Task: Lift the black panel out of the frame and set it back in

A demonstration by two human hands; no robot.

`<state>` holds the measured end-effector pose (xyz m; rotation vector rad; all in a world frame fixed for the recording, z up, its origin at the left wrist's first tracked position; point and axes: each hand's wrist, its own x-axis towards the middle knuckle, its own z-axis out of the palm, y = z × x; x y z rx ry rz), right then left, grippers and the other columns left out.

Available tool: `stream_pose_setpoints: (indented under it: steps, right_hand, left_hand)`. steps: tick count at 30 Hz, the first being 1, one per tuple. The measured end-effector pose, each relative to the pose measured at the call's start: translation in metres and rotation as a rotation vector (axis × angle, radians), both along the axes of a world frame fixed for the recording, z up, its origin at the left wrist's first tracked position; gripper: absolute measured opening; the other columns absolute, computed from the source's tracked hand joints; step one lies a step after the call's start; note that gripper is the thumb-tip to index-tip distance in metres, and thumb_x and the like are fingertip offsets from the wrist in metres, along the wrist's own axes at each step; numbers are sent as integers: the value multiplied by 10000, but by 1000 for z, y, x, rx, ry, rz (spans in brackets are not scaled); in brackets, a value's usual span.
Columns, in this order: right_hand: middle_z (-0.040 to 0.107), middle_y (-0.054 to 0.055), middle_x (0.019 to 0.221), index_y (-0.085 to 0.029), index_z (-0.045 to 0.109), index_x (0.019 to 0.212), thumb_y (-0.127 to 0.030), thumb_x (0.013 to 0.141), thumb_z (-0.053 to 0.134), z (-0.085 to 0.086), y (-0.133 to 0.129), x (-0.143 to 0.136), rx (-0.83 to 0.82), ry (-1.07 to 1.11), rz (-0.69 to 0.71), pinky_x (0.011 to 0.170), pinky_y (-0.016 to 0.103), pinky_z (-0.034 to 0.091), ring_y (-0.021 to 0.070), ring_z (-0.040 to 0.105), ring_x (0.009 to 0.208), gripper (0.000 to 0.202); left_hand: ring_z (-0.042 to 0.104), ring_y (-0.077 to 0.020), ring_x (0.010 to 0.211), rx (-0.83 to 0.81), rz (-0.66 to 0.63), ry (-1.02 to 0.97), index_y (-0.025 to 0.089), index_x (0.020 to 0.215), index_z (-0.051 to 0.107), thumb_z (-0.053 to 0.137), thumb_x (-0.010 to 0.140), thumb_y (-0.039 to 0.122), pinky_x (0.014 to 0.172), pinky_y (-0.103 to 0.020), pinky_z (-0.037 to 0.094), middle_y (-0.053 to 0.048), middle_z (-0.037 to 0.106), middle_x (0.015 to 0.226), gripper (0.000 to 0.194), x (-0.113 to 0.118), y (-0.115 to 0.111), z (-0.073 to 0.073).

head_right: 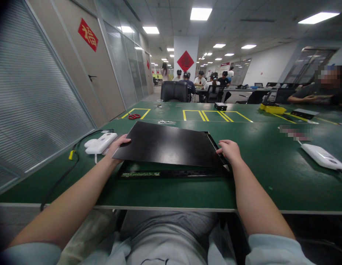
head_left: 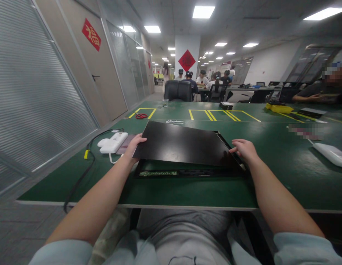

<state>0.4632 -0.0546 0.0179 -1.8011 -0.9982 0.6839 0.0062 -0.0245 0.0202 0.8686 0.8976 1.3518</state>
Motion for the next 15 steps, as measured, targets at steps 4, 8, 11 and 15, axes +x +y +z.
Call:
stream_pose_setpoints:
  steps: [4, 8, 11, 15]
  right_hand:
    - [674, 57, 540, -113, 706, 1134, -220, 800, 628, -2, 0, 4, -17, -59, -12, 405, 235, 307, 108, 382, 367, 360]
    - [705, 64, 600, -135, 716, 1156, -281, 794, 633, -10, 4, 12, 0, -129, -30, 427, 247, 347, 131, 464, 415, 398]
    - [721, 74, 630, -134, 719, 1172, -305, 781, 649, -15, 7, 19, -5, -191, -26, 483, 266, 407, 163, 554, 485, 433]
    - [737, 66, 660, -174, 733, 1166, -308, 775, 640, -14, 7, 21, -35, -314, -32, 599, 296, 483, 219, 669, 659, 423]
  left_hand:
    - [731, -237, 732, 8, 13, 31, 122, 1022, 707, 738, 576, 149, 615, -288, 557, -56, 769, 833, 448, 0, 4, -7]
    - [730, -233, 702, 29, -11, 41, 123, 1024, 723, 755, 592, 168, 554, -262, 517, -66, 784, 834, 436, 2, 3, -8]
    - [742, -248, 716, -6, -28, 62, 122, 1049, 739, 756, 604, 162, 557, -273, 529, -75, 793, 839, 447, 5, 1, -6]
    - [754, -261, 727, -66, 28, 90, 120, 1009, 760, 752, 601, 141, 572, -284, 543, -84, 794, 810, 409, 9, 0, -6]
